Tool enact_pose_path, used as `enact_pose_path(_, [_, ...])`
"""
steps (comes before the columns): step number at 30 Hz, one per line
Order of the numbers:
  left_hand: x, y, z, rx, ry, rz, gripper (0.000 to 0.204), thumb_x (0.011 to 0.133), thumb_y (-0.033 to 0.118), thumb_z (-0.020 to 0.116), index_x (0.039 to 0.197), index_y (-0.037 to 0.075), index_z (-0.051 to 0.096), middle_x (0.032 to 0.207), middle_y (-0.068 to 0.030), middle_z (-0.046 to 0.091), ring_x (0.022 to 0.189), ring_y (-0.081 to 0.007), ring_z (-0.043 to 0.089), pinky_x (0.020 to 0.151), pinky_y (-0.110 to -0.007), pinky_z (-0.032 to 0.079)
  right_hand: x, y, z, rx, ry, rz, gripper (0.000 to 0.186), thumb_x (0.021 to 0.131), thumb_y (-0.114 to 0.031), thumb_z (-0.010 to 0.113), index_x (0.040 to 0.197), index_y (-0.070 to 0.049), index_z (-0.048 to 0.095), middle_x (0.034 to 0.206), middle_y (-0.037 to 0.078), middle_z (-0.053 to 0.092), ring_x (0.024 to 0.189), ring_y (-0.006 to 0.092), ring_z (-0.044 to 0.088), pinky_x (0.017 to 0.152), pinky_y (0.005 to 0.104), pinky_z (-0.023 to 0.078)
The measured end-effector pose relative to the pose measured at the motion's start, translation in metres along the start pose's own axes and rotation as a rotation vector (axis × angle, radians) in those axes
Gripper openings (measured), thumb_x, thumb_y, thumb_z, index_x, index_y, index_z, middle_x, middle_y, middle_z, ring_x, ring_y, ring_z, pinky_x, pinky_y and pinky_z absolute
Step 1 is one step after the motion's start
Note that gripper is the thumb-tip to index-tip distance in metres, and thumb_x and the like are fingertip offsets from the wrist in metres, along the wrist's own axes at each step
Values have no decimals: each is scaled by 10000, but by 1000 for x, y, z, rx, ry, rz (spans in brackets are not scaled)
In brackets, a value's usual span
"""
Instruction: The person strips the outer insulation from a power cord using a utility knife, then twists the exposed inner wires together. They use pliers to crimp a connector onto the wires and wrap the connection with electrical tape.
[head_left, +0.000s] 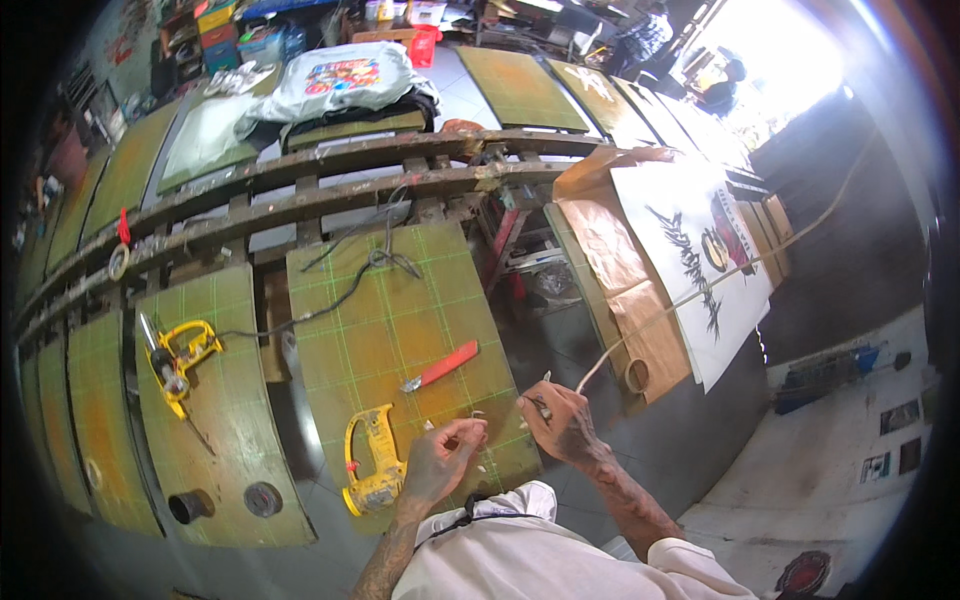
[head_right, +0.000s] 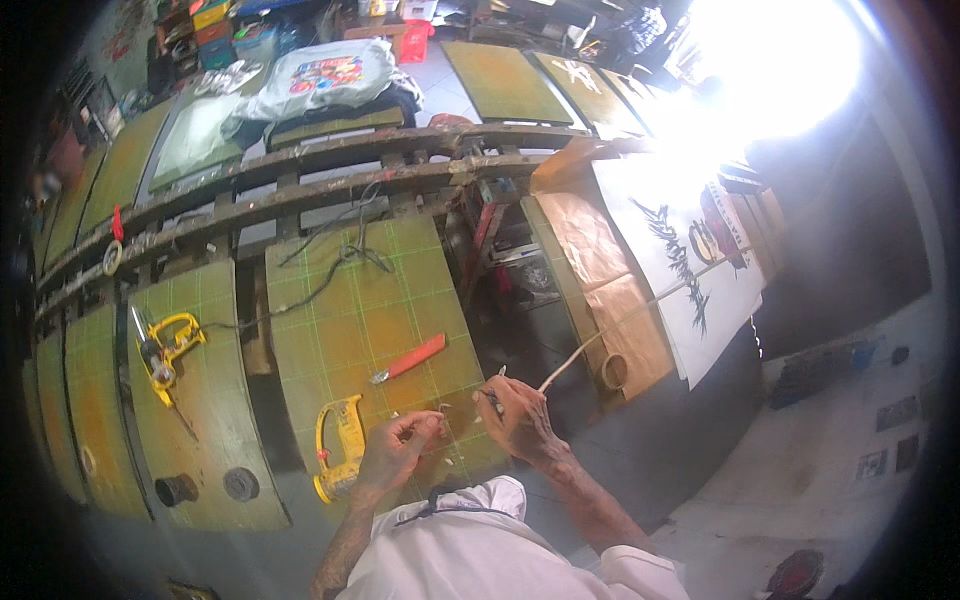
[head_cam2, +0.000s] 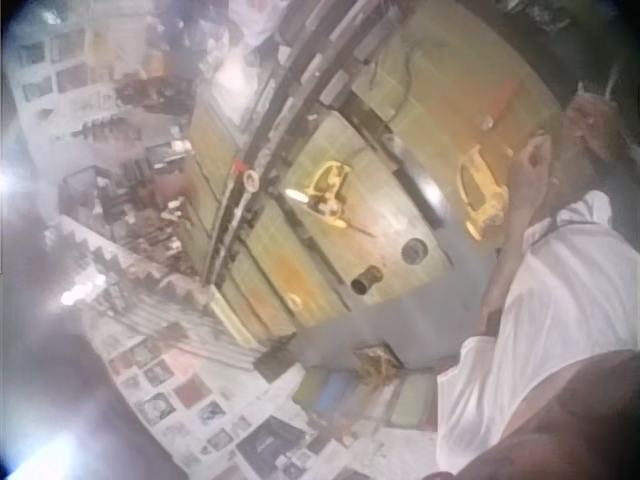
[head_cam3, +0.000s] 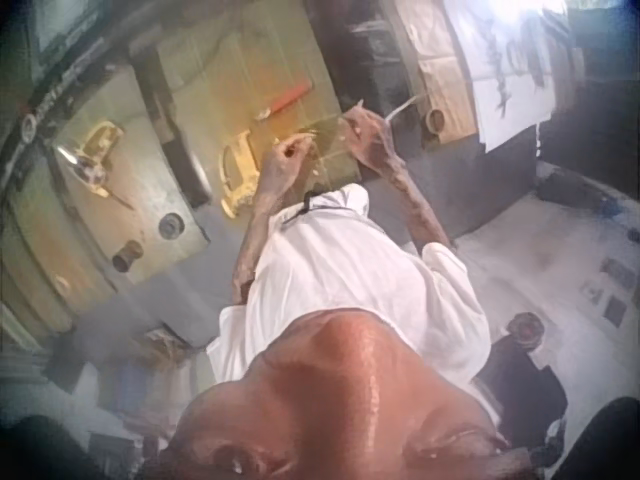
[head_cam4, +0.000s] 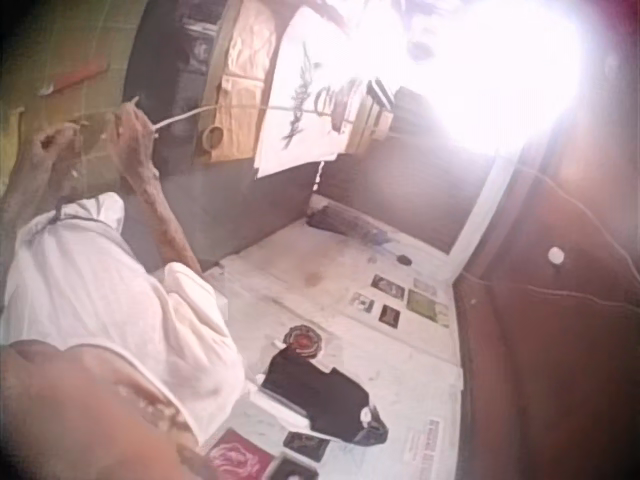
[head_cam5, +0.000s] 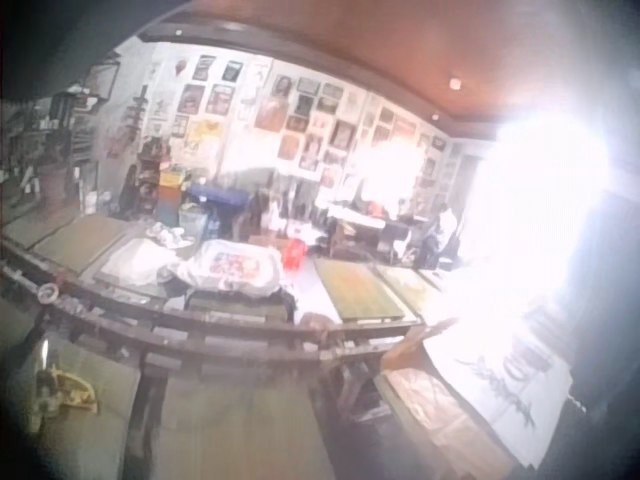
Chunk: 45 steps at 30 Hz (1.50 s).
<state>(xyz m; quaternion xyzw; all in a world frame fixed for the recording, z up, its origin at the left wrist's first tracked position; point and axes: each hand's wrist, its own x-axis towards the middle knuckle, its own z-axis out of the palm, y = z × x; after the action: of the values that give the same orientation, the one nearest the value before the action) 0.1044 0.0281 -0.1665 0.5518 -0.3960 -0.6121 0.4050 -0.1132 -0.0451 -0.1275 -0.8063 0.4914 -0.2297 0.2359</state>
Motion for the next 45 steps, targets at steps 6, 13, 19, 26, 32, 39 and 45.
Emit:
enact_pose_path(6, [-10,65,-7,-240,-166,32,326,1047,356,639,1056,39,719,809,16,670,696,-58,591,634,-237,495,21,-84,-34,97,64,-236,53,933,-32,628,923,-2,585,781,143,600,684,339,620,629,419,485])
enact_pose_path(13, [-27,84,-15,-476,-191,61,265,1024,295,684,971,36,695,827,9,662,691,-58,571,623,-224,465,21,-100,-33,248,-36,-244,76,900,-26,583,960,5,548,835,163,583,757,368,604,678,451,491])
enact_pose_path(19, [-34,93,-18,-660,-195,123,215,1014,247,695,954,41,691,873,-4,679,757,-64,577,641,-222,460,13,-105,-30,308,-19,-244,97,947,-15,575,1041,10,578,896,139,620,754,290,593,723,391,494])
enact_pose_path(26, [-34,131,-28,-408,-31,441,226,980,239,724,1063,29,710,873,-24,658,782,-100,619,672,-249,489,29,-113,-55,735,-94,-97,89,998,-63,579,1037,11,608,931,109,638,807,163,574,759,325,469])
enact_pose_path(32, [-28,143,-31,-345,11,583,257,941,160,758,1155,27,712,1098,-48,683,929,-108,622,837,-268,481,52,-124,-48,959,-72,-263,151,1033,14,521,1133,67,621,1006,126,692,912,143,630,804,279,498])
enact_pose_path(39, [-44,156,-15,-315,58,798,299,885,172,816,1137,33,736,1037,-65,718,921,-141,638,822,-297,496,53,-139,-77,1081,-138,-338,91,951,-4,610,991,51,669,907,136,705,728,194,634,658,336,484])
enact_pose_path(45, [-69,192,6,-305,-158,1149,176,794,122,868,902,47,750,973,-103,669,757,-213,628,672,-318,492,54,-172,-94,1176,36,-984,242,952,-126,633,722,-62,594,620,86,592,513,212,431,518,369,401])
